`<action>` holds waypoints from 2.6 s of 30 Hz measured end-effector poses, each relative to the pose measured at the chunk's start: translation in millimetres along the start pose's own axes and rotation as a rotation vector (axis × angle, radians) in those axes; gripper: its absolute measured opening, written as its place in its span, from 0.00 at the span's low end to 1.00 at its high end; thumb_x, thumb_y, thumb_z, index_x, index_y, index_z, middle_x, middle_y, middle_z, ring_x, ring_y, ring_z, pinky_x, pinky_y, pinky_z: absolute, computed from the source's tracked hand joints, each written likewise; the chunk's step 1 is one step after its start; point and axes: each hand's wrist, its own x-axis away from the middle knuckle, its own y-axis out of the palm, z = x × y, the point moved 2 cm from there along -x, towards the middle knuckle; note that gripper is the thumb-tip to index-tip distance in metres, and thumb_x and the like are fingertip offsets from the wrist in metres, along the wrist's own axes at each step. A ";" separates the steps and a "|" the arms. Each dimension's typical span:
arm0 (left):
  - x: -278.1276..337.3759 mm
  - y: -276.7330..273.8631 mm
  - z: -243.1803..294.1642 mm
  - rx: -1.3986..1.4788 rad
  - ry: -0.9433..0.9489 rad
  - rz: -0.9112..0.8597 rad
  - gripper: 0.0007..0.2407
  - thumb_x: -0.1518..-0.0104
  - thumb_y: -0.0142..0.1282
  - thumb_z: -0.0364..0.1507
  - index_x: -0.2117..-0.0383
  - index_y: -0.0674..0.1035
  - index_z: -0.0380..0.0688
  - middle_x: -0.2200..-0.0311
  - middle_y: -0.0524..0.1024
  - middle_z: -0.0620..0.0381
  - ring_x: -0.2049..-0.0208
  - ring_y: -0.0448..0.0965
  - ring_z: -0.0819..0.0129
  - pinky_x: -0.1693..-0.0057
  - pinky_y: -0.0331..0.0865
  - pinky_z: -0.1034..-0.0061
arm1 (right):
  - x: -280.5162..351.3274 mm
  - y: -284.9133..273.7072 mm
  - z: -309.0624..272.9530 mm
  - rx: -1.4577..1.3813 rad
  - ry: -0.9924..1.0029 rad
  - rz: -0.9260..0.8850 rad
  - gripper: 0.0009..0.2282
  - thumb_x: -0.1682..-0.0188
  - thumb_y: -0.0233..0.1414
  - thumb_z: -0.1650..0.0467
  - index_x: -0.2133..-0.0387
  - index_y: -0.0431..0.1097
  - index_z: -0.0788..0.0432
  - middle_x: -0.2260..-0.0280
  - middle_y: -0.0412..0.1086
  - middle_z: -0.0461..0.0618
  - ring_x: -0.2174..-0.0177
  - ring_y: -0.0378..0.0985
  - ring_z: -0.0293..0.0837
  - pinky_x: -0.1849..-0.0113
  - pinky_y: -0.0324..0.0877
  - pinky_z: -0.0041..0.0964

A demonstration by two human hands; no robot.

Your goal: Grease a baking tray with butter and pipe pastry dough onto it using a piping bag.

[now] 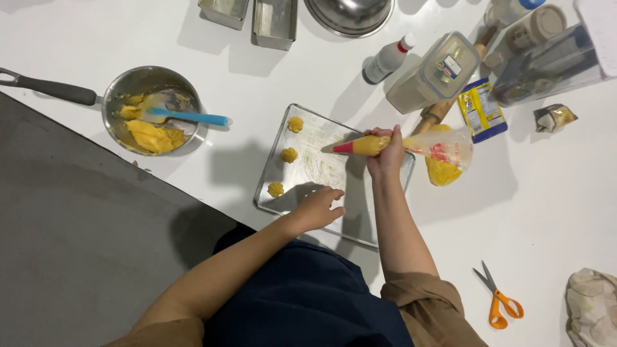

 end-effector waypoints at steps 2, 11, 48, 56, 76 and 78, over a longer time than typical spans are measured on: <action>-2.5 -7.7 0.7 0.054 0.000 0.006 0.22 0.43 0.56 0.36 0.43 0.74 0.41 0.48 0.74 0.46 0.48 0.76 0.52 0.43 0.69 0.64 | -4.2 14.7 12.4 0.046 0.018 -0.035 0.23 0.39 0.37 0.61 0.80 0.64 0.63 0.73 0.68 0.59 0.67 0.74 0.55 0.56 0.73 0.54; -29.1 -32.3 -1.3 0.070 0.000 0.075 0.34 0.42 0.58 0.33 0.32 0.53 0.34 0.29 0.42 0.39 0.31 0.54 0.40 0.32 0.56 0.58 | -22.4 54.0 44.3 0.351 0.039 -0.119 0.23 0.39 0.39 0.62 0.83 0.62 0.62 0.76 0.67 0.57 0.68 0.73 0.54 0.57 0.72 0.51; -77.8 -34.4 -14.8 0.114 -0.050 0.120 0.42 0.48 0.61 0.29 0.30 0.45 0.34 0.27 0.31 0.33 0.35 0.60 0.29 0.37 0.62 0.51 | -44.4 34.6 74.0 0.176 0.116 0.119 0.21 0.42 0.40 0.65 0.88 0.53 0.57 0.83 0.56 0.52 0.76 0.65 0.49 0.64 0.71 0.47; -85.2 -37.0 -8.0 0.122 -0.098 0.054 0.41 0.46 0.60 0.31 0.30 0.46 0.36 0.27 0.31 0.36 0.35 0.59 0.31 0.35 0.60 0.51 | -52.9 29.1 63.7 0.195 0.056 0.105 0.20 0.42 0.41 0.66 0.87 0.53 0.57 0.83 0.56 0.51 0.76 0.64 0.48 0.64 0.70 0.47; -102.7 -34.9 -8.6 0.100 -0.081 0.023 0.41 0.46 0.61 0.31 0.30 0.45 0.36 0.27 0.33 0.39 0.35 0.58 0.29 0.35 0.58 0.50 | -72.3 19.5 47.8 0.163 -0.016 0.150 0.20 0.42 0.41 0.65 0.87 0.53 0.57 0.83 0.55 0.52 0.77 0.63 0.49 0.64 0.69 0.48; -102.5 -35.1 -9.1 0.107 -0.085 0.034 0.41 0.47 0.61 0.31 0.30 0.46 0.37 0.27 0.35 0.38 0.36 0.60 0.29 0.34 0.59 0.51 | -73.9 18.6 47.4 0.164 -0.027 0.148 0.20 0.43 0.41 0.66 0.87 0.53 0.57 0.83 0.55 0.52 0.77 0.64 0.49 0.64 0.69 0.48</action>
